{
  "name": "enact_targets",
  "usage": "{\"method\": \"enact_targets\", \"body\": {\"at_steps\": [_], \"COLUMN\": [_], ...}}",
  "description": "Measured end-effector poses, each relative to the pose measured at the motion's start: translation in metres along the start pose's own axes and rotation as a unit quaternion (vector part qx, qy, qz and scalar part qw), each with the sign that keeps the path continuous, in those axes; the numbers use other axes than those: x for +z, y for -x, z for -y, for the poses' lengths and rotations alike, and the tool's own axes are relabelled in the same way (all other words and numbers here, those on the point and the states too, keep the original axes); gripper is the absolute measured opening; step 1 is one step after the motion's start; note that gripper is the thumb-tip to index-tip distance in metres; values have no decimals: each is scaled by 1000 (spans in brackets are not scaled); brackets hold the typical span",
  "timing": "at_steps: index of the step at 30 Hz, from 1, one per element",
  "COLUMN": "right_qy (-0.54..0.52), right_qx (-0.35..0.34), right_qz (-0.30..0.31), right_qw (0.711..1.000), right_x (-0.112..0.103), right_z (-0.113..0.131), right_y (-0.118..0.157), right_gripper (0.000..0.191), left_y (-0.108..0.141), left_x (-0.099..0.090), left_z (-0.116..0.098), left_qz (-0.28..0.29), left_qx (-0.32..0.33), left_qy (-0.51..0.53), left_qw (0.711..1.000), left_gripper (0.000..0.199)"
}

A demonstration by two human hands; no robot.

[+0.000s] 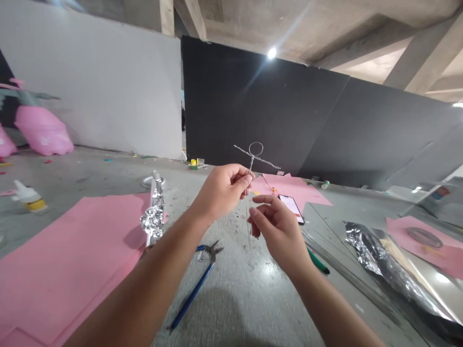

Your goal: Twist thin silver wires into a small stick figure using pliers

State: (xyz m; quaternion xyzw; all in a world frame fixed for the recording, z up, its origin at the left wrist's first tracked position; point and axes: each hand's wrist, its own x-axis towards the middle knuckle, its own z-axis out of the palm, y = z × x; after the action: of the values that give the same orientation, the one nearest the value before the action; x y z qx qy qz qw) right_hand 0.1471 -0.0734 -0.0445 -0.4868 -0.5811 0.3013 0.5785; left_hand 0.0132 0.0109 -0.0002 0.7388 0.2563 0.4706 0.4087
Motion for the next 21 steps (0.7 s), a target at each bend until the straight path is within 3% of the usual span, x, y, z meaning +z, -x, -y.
{"method": "enact_targets", "body": {"at_steps": [4,7,10,12,21], "right_qy": [-33,87,242,288,403], "right_qx": [-57,-150,-296,-362,-480], "right_qz": [63,49,5,-2,-4], "right_qw": [996,984,924,887,779], "right_x": [-4,-7,-9,-10,-19], "right_z": [-6,-8,-8,-9,-18], "right_y": [-2,-2,-3,-3,-4], "right_gripper": [21,20,14,15,23], "left_y": [-1,-2,-1,-1,-2], "left_x": [1,3,5,4,4], "left_z": [0,1,2,1,0], "left_qz": [-19,-35,-35,-29,-11], "left_qx": [-7,1,3,-4,-14], "left_qy": [-17,-21,-22,-17,-2], "left_qw": [1000,999,999,999,1000], "left_gripper": [13,13,14,14,12]}}
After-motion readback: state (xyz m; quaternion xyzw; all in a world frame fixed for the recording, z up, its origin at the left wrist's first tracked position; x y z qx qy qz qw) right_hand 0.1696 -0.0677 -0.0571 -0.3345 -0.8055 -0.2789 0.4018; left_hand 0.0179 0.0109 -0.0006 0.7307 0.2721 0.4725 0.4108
